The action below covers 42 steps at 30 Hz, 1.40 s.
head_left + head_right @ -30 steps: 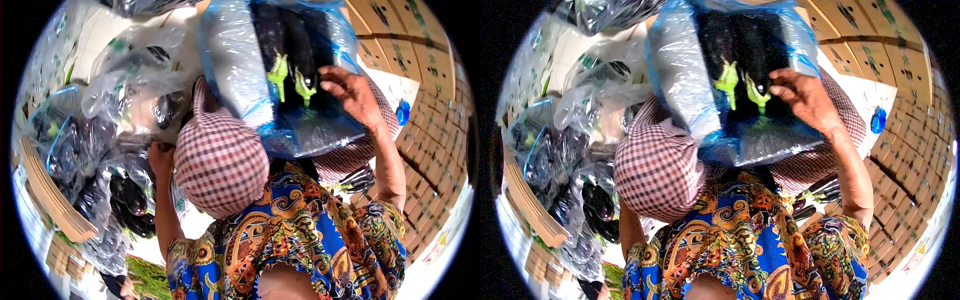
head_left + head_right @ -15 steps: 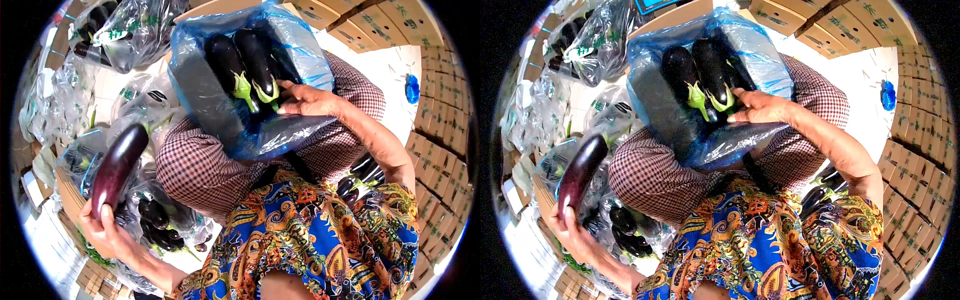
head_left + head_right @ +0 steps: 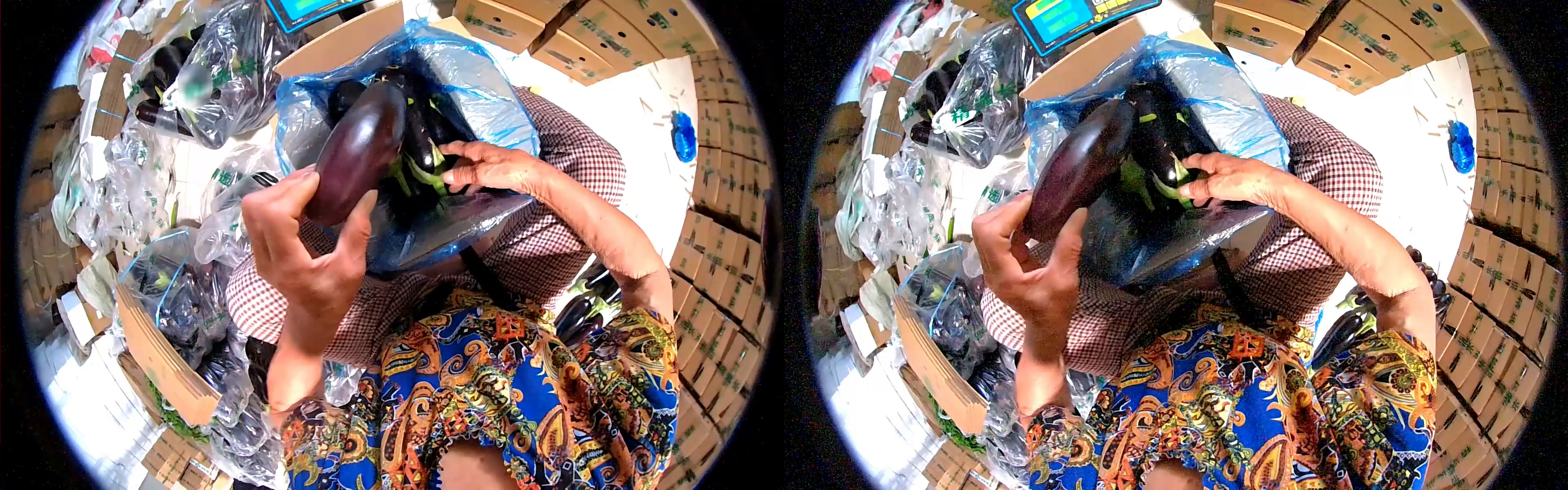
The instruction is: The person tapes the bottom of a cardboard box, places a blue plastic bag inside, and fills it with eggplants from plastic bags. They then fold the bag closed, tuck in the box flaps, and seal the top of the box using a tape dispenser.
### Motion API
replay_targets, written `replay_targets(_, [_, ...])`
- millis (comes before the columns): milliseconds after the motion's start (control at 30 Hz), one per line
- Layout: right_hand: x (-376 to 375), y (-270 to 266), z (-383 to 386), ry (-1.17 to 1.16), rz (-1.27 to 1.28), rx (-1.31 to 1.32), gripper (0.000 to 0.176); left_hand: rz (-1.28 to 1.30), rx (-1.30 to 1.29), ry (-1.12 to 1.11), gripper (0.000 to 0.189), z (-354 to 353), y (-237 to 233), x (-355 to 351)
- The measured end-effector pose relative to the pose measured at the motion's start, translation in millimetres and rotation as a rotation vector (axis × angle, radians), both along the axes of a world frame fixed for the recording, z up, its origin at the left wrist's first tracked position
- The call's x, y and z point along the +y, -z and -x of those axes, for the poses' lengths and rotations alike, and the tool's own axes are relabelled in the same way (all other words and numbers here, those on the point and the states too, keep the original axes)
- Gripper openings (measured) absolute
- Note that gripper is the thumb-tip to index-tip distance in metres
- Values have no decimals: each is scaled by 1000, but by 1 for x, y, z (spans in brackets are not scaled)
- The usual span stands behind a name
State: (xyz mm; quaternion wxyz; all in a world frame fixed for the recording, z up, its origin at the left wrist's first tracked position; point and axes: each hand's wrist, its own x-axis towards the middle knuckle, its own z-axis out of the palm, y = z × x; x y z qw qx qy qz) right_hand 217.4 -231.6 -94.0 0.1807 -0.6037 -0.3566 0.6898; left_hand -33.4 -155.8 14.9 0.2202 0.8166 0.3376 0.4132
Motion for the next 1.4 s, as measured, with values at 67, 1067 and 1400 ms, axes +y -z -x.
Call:
replay_targets(67, [2,-16,-2,-85,-87,-229,57,-29,-21,-24,45,-4,3,-3])
replay_targets(1067, [86,-77,81,-624,-932,-605,23,814,625,-251,32,271,34,-18])
replay_targets(1400, [129,-77,178,-709,-820,-374,24,886,892,-188,31,278,235,-41])
